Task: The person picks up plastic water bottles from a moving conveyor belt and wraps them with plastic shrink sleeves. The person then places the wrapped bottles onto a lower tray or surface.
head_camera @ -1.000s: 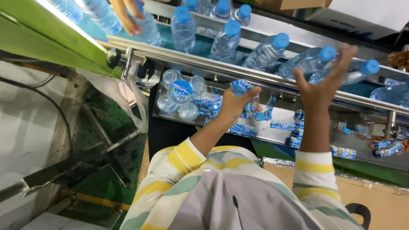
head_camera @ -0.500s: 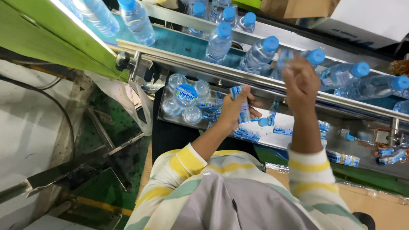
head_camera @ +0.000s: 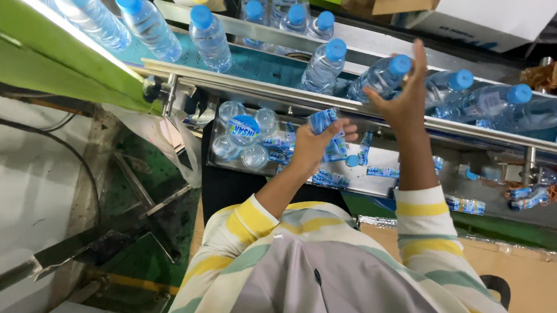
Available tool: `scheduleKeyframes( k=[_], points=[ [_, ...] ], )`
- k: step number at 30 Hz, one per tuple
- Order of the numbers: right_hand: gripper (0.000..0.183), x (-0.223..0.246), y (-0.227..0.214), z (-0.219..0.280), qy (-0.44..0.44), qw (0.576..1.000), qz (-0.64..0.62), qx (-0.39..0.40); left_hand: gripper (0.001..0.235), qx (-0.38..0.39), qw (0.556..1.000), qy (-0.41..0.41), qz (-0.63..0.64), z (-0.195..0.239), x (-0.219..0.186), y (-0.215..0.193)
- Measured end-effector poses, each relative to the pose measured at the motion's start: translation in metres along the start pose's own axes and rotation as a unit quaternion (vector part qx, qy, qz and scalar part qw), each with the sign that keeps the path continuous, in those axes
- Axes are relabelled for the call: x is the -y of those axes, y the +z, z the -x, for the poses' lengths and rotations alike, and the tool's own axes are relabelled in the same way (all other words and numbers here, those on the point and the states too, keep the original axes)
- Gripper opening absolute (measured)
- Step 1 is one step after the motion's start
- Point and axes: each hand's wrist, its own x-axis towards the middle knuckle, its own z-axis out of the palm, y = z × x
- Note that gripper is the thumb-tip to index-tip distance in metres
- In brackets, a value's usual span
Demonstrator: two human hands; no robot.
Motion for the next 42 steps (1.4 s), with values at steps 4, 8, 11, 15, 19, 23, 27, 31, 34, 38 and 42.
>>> scheduleKeyframes(
  k=[4, 8, 11, 15, 19, 23, 27, 31, 34, 38, 42],
  points=[
    [0.105, 0.007, -0.007, 0.040, -0.067, 0.990, 0.063, -0.103, 0.031, -0.013, 0.999, -0.014, -0.045, -0.005, 0.006, -0.006],
    [0.055, 0.038, 0.003, 0.077, 0.035, 0.994, -0.105, -0.011, 0.036, -0.042, 0.991, -0.045, -0.119, -0.030, 0.045, -0.021],
    [0.014, 0.025, -0.010, 0.080, 0.218, 0.869, -0.444, 0.023, 0.034, 0.008, 0.994, -0.078, -0.079, -0.015, 0.031, -0.004],
    [0.018, 0.088, -0.031, 0.006, 0.106, 0.899, -0.419, -0.072, 0.048, 0.059, 0.992, -0.108, -0.038, 0.000, 0.008, 0.001],
    [0.009, 0.012, -0.037, -0.021, -0.172, 0.982, 0.040, -0.071, 0.041, 0.059, 0.992, -0.113, 0.019, -0.011, 0.037, -0.020],
    [0.019, 0.007, -0.021, -0.036, -0.246, 0.958, 0.091, -0.117, 0.027, 0.058, 0.997, -0.056, 0.003, 0.010, -0.006, 0.002],
    [0.054, -0.004, -0.019, -0.010, -0.123, 0.986, 0.011, -0.114, 0.043, 0.046, 0.998, 0.016, 0.031, 0.004, 0.007, -0.008],
    [0.083, -0.029, -0.027, 0.013, -0.045, 0.983, 0.125, -0.124, 0.033, 0.025, 0.999, 0.005, 0.042, 0.001, 0.007, -0.004],
    [0.098, -0.014, -0.037, 0.017, -0.029, 0.988, 0.076, -0.134, 0.029, 0.008, 0.999, -0.017, 0.035, 0.002, -0.001, -0.003],
    [0.107, -0.012, -0.051, 0.022, 0.071, 0.988, 0.066, -0.120, 0.045, 0.043, 0.998, -0.021, -0.039, 0.003, -0.008, -0.006],
    [0.130, -0.034, -0.066, 0.037, 0.150, 0.980, 0.089, -0.097, 0.032, 0.042, 0.998, -0.040, -0.033, 0.004, -0.002, -0.003]
  ],
)
